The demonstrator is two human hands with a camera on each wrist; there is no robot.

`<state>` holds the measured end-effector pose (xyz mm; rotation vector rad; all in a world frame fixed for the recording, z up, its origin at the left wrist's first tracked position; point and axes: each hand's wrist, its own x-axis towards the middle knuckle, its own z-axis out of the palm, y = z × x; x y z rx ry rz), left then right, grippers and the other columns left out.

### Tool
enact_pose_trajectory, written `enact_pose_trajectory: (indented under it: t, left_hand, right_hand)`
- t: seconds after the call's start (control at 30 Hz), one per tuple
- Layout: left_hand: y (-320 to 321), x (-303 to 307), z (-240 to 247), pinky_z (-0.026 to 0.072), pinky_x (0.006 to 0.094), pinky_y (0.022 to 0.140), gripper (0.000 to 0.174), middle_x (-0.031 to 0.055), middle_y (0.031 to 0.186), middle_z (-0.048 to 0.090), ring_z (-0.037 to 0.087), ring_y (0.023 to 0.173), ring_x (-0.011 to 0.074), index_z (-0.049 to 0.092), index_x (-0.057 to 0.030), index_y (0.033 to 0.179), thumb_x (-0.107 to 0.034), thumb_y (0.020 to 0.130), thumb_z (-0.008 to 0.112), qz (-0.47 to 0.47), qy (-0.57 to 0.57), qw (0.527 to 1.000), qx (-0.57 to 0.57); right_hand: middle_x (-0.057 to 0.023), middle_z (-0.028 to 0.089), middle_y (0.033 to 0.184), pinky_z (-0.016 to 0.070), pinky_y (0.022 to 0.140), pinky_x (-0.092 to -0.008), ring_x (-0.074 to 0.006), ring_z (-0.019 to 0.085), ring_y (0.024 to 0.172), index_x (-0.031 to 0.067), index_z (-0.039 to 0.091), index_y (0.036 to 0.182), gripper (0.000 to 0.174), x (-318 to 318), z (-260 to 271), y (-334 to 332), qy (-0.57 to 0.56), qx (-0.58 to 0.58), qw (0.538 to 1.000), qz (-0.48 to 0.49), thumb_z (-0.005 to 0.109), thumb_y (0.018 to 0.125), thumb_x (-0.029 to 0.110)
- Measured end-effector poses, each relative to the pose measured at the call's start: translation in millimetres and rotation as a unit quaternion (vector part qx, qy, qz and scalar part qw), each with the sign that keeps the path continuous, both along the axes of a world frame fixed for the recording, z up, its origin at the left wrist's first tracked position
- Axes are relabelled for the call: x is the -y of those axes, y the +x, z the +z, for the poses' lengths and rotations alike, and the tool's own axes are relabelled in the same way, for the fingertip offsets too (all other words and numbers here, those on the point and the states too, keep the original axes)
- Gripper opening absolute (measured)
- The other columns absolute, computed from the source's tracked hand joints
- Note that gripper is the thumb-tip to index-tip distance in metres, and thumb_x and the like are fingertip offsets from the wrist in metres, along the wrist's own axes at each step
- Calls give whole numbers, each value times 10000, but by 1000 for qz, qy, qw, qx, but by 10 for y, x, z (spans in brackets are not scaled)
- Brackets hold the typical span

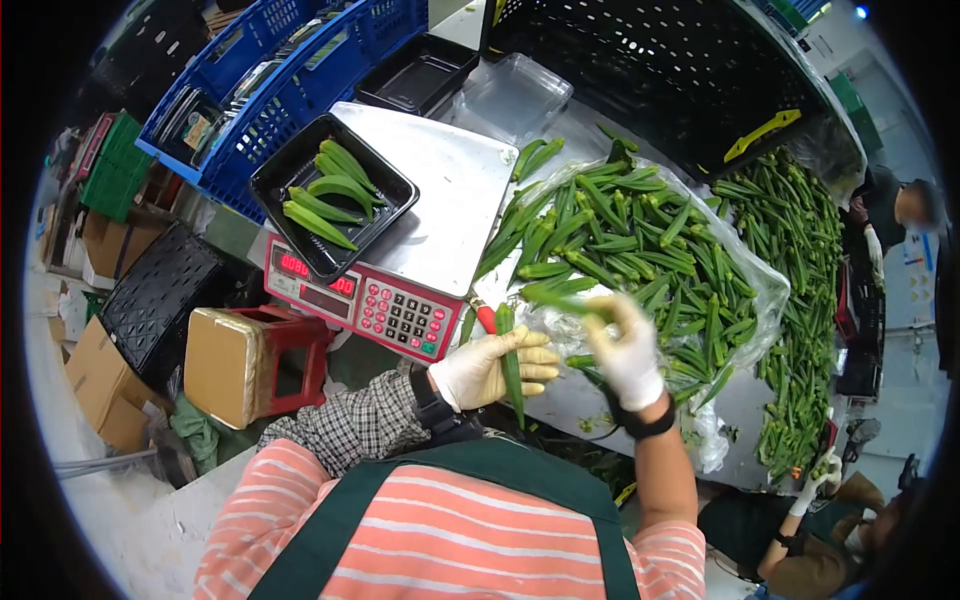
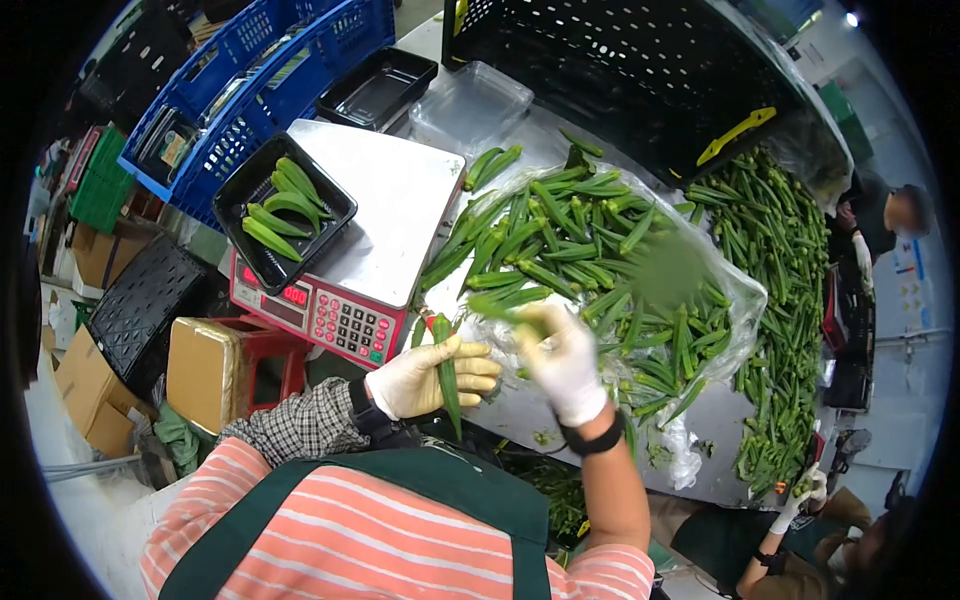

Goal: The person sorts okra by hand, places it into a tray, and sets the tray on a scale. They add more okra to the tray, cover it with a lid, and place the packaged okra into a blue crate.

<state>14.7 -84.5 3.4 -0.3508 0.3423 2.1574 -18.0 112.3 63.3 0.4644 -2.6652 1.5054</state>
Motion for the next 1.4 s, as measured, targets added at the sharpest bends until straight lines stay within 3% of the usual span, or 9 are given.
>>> enact_pose_trajectory:
  t: [0.13,0.27,0.4,0.53,0.73,1.07,1.17,1.23,1.4]
  left_hand:
    - [-44,-16,-90,464,414,862,322,168,1115,547,562,1006,286,450,-9,1144,-156,871,539,81,-48,995,-17]
    - [-9,80,-58,476,410,848,366,190,1082,551,583,967,277,417,-1,1166,-94,843,563,45,-132,988,-69]
    - [46,106,10,483,387,837,430,175,1068,562,592,951,260,401,-2,1204,-108,832,588,57,-116,989,-78]
    - [41,132,-17,480,394,829,452,169,1073,560,585,962,261,402,-7,1217,-196,849,585,39,-85,994,-58]
    - [-124,-119,-48,437,370,881,423,102,1054,579,560,990,208,466,-27,1176,-255,845,597,75,26,996,-47]
    - [52,157,-87,438,429,910,548,117,1033,577,575,980,249,347,23,1260,-88,795,615,59,4,994,-91]
    - [37,206,-95,441,433,907,528,119,1030,580,579,974,254,376,3,1240,-129,796,629,62,-8,995,-80]
    - [-45,161,-76,440,437,909,510,131,1042,575,573,989,271,403,-14,1217,-155,786,639,58,-7,996,-68]
    - [-168,0,-77,423,426,933,556,199,1141,518,525,1062,309,379,-9,1247,-184,785,633,71,25,996,-46]
  right_hand:
    - [-127,584,908,467,768,-340,-270,581,870,41,575,998,313,22,22,112,104,-35,971,214,636,691,51]
    - [-138,550,1037,475,739,-399,-313,572,853,76,584,1000,283,-378,-417,-606,259,-54,964,-26,610,719,74]
    - [-140,566,941,476,710,-407,-311,569,824,76,589,937,240,-529,-829,-1156,427,-142,893,-30,609,699,51]
    - [-131,576,924,478,704,-389,-314,570,819,56,574,917,196,-409,-176,-806,221,-203,953,-52,572,724,20]
    - [-188,581,996,474,792,-386,-338,571,920,37,586,1029,429,168,206,192,200,-155,936,244,519,630,-105]
    - [-176,608,948,470,760,-397,-341,585,864,38,593,998,292,-359,-953,-1296,359,26,923,-136,608,775,225]
    - [-97,633,744,463,544,-287,-171,572,592,15,616,914,186,-477,-606,-1066,74,191,970,-129,570,827,173]
    - [-35,622,733,371,411,-209,-55,468,480,-7,602,963,190,-593,-410,-862,-204,389,894,-90,522,879,144]
    - [-72,619,799,397,472,-233,-90,479,503,-46,546,1077,318,-582,-246,-416,-383,422,822,-10,525,879,202]
